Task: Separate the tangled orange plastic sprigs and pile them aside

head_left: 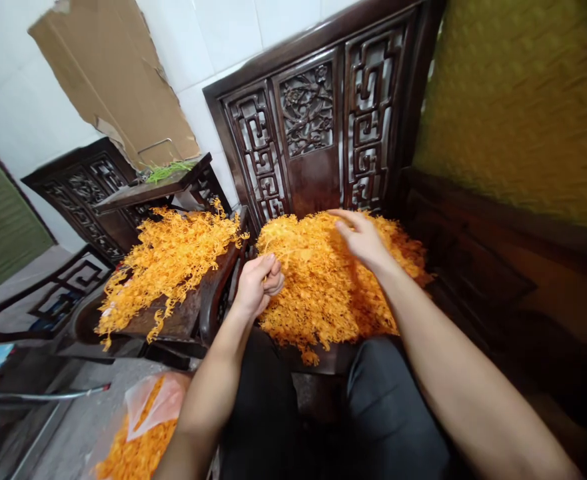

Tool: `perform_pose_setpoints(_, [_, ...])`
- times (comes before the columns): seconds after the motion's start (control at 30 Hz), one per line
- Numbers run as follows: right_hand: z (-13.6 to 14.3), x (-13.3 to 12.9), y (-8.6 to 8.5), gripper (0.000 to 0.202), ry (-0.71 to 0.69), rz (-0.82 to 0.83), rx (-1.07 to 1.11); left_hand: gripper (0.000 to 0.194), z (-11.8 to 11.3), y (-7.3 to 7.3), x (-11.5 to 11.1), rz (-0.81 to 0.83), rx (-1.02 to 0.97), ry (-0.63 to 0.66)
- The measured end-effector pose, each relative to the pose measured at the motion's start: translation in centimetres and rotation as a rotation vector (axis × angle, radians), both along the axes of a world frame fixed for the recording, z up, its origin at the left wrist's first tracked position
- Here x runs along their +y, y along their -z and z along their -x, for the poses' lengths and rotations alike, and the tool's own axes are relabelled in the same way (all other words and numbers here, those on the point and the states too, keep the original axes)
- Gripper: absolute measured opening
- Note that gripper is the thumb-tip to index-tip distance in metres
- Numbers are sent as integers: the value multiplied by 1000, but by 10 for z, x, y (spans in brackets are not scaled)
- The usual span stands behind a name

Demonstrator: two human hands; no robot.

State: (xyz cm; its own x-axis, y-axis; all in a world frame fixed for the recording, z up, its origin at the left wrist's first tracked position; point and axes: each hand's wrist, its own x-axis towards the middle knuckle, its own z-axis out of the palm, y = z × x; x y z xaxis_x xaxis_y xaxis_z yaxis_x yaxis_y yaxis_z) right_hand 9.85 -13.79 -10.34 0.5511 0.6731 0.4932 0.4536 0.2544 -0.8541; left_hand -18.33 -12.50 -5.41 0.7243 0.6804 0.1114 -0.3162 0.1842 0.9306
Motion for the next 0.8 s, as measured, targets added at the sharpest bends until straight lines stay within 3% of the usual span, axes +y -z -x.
perform_pose_setpoints(0.07, [18,-5,-5,35,-87,53,-194,39,-6,2,1,5,-8,6])
perform_pose_setpoints(0.13, [38,-9,-16,34,-83,7,-203,37,-10,5,2,7,-27,-13])
perform_pose_setpoints(0.2, [57,-13,-29,44,-141,-18,-32,37,-12,6,2,5,-49,-48])
perform_pose_setpoints(0.27, [74,-18,-38,49,-301,21,174,37,-12,6,2,-7,-65,-88])
perform_pose_setpoints(0.37, [93,-25,-42,52,-509,38,294,38,-12,3,1,-19,-83,-142])
perform_pose_setpoints(0.47, [96,-29,-42,48,-581,-64,399,37,-10,0,0,8,-104,-151])
perform_pose_setpoints(0.57, [88,-29,-42,45,-524,-86,383,36,-8,-1,1,56,-107,-115])
perform_pose_setpoints(0.7, [77,-21,-42,34,-240,18,-134,35,-6,-1,2,151,-83,-61])
perform_pose_setpoints(0.8, [62,-13,-36,42,-39,63,-415,34,0,-4,4,192,-131,-74])
